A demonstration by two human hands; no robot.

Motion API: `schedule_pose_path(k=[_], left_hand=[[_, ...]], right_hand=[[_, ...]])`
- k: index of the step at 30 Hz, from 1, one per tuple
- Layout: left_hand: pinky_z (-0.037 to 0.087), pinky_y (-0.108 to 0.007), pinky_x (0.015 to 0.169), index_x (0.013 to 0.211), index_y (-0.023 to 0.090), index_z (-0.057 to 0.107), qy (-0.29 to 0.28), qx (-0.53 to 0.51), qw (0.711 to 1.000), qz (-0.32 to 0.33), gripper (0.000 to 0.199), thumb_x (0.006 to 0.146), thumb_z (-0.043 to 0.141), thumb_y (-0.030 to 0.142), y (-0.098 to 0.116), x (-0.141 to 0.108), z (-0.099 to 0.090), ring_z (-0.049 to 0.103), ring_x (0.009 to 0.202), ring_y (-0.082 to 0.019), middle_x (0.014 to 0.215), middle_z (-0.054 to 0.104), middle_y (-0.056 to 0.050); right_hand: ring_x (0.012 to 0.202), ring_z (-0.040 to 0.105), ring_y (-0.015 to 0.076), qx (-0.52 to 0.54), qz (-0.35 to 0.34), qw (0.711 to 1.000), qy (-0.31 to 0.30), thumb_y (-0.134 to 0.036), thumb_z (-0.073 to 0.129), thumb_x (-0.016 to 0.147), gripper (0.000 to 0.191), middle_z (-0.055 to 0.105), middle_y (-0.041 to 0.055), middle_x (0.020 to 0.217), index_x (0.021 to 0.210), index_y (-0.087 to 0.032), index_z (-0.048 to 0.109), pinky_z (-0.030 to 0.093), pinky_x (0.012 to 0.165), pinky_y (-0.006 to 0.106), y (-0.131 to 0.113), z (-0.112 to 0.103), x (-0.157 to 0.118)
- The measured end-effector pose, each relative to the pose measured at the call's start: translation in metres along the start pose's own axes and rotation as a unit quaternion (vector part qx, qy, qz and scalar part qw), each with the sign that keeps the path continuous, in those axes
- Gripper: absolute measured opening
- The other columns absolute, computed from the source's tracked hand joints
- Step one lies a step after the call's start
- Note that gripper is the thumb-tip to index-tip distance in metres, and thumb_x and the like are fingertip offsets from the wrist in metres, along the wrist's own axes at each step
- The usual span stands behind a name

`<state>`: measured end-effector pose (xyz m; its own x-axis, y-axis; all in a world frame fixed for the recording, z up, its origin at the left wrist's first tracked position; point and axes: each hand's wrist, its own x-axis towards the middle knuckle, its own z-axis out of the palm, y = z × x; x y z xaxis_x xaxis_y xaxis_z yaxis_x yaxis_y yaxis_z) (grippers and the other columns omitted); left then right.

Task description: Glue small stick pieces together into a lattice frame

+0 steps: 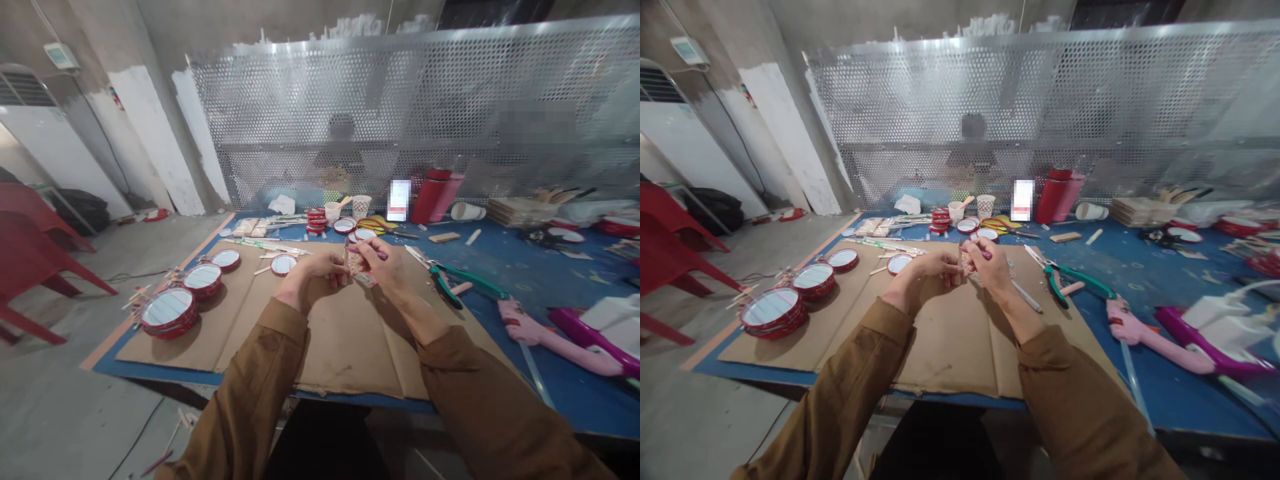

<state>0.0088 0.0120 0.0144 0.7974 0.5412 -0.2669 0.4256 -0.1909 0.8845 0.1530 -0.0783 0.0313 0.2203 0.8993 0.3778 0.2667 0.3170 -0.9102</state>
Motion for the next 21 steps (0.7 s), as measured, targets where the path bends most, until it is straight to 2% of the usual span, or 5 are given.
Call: schedule_pose_path(k=[6,10,16,21], left_hand=[[0.047,-0.024,0.061,0.073,0.011,0.062,0.003,0.000,1.000,-0.005,0.021,0.089,0.054,0.022,0.0005,-0.0003,0.0006,0.059,0.054,-0.010,0.060,0.063,-0.001],[0.047,-0.023,0.061,0.073,0.012,0.062,0.002,-0.003,1.000,-0.011,0.022,0.089,0.056,0.025,-0.0001,0.0011,0.0007,0.059,0.054,-0.009,0.059,0.063,-0.002],[0.045,-0.023,0.058,0.083,0.013,0.059,0.012,-0.051,0.999,0.006,0.023,0.084,0.067,0.035,-0.0045,0.0051,0.0010,0.060,0.052,-0.010,0.063,0.064,-0.001],[0.045,-0.022,0.059,0.088,0.013,0.058,-0.002,-0.044,0.999,0.022,0.021,0.088,0.063,0.033,-0.0068,0.0054,-0.0004,0.061,0.054,-0.009,0.064,0.064,-0.001]], right_hand=[[0.044,0.052,0.0112,0.007,-0.004,1.000,0.008,-0.057,0.064,0.078,0.035,0.055,-0.0031,0.053,0.072,-0.022,0.061,0.043,0.042,0.022,0.0010,-0.0003,0.0002],[0.045,0.051,0.0108,0.011,0.002,1.000,0.011,-0.055,0.063,0.079,0.034,0.055,-0.0033,0.053,0.073,-0.022,0.062,0.042,0.042,0.021,0.0022,-0.0011,0.0002],[0.043,0.050,0.0093,0.006,-0.017,0.995,0.103,-0.053,0.062,0.081,0.032,0.055,-0.0046,0.056,0.077,-0.021,0.060,0.043,0.041,0.020,0.0028,-0.0058,0.0020],[0.042,0.050,0.0089,-0.003,-0.003,0.990,0.139,-0.054,0.060,0.081,0.035,0.054,-0.0048,0.053,0.076,-0.019,0.062,0.044,0.041,0.019,0.0058,-0.0086,0.0062]])
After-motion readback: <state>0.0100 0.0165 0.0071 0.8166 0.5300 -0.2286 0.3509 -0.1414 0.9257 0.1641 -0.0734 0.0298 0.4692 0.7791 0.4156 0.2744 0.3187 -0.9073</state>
